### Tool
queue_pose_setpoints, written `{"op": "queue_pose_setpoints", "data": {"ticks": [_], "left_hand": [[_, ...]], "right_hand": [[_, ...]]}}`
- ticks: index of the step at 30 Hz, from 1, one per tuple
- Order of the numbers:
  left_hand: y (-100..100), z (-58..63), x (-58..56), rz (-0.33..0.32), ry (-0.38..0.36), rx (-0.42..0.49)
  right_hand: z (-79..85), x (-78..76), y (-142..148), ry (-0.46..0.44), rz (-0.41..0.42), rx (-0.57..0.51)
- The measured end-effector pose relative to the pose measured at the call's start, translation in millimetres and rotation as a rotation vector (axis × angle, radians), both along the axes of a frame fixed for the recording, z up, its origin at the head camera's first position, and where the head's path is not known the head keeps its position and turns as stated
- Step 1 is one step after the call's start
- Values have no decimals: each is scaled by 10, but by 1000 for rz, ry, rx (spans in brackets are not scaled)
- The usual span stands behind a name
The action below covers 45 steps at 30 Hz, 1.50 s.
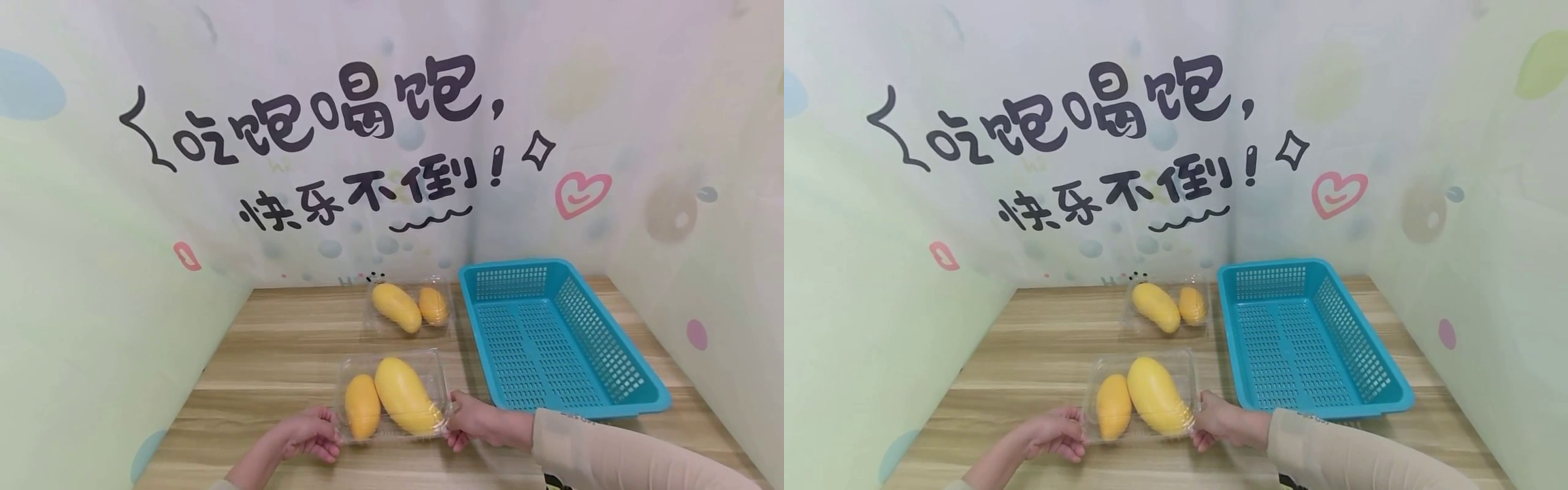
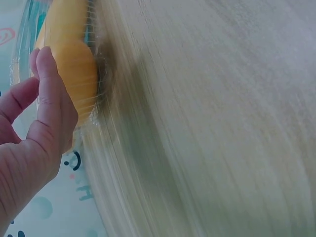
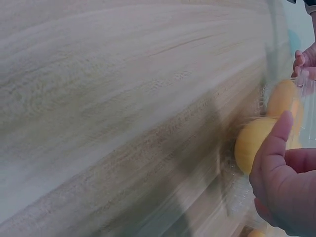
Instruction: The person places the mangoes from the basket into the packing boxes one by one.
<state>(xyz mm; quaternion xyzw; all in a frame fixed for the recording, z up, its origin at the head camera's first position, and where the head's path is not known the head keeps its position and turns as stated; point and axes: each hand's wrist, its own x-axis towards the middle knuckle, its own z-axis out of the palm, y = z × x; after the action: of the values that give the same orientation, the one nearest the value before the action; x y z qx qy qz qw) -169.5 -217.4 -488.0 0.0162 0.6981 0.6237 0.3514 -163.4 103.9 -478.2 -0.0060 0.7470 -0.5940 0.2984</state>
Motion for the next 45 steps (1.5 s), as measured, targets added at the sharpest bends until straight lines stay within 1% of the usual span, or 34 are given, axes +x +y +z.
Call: {"op": "queue_pose_setpoints", "data": {"ticks": [3, 5, 8, 10, 11, 13, 14, 16, 17, 18, 20, 23, 24, 26, 28, 30, 32, 34, 36, 39, 42, 45], "left_hand": [[-4, -1, -3, 0, -4, 0], [-2, 4, 5, 1, 6, -12], [-7, 34, 31, 16, 64, -93], [-13, 71, 45, 40, 125, -159], [-11, 92, 49, 64, 165, -197], [11, 147, 56, 118, 253, -264], [29, 174, 58, 144, 309, -291], [91, 226, 63, 190, 437, -349], [132, 251, 70, 207, 511, -396], [173, 273, 77, 208, 590, -439], [263, 309, 96, 184, 750, -527], [406, 330, 138, 101, 956, -620], [451, 329, 152, 62, 1004, -633], [536, 318, 180, -21, 1070, -649], [606, 291, 197, -108, 1101, -679], [659, 263, 204, -187, 1098, -710], [689, 235, 206, -246, 1077, -740], [697, 210, 204, -282, 1057, -765], [686, 183, 202, -303, 1053, -785], [646, 145, 200, -310, 1101, -812], [593, 121, 198, -288, 1140, -807], [517, 118, 197, -244, 1144, -789]], "right_hand": [[32, -12, 21, -10, 8, 45], [89, -22, 45, -19, 20, 86], [220, -59, 95, 4, 54, 175], [328, -103, 134, 22, 62, 204], [385, -126, 160, 39, 61, 211], [501, -192, 217, 70, 65, 195], [561, -226, 248, 88, 62, 181], [683, -302, 327, 141, 54, 148], [739, -346, 368, 176, 54, 141], [787, -402, 414, 218, 64, 142], [866, -520, 512, 313, 67, 170], [914, -704, 675, 458, 58, 252], [913, -761, 729, 498, 50, 279], [894, -857, 830, 568, 30, 341], [859, -928, 924, 619, 13, 387], [817, -978, 999, 656, -3, 433], [776, -1012, 1061, 670, -16, 459], [747, -1030, 1105, 665, -22, 465], [727, -1038, 1137, 656, -23, 466], [711, -1039, 1175, 660, -17, 471], [691, -1039, 1218, 686, -9, 502], [655, -1040, 1256, 737, 8, 569]]}}
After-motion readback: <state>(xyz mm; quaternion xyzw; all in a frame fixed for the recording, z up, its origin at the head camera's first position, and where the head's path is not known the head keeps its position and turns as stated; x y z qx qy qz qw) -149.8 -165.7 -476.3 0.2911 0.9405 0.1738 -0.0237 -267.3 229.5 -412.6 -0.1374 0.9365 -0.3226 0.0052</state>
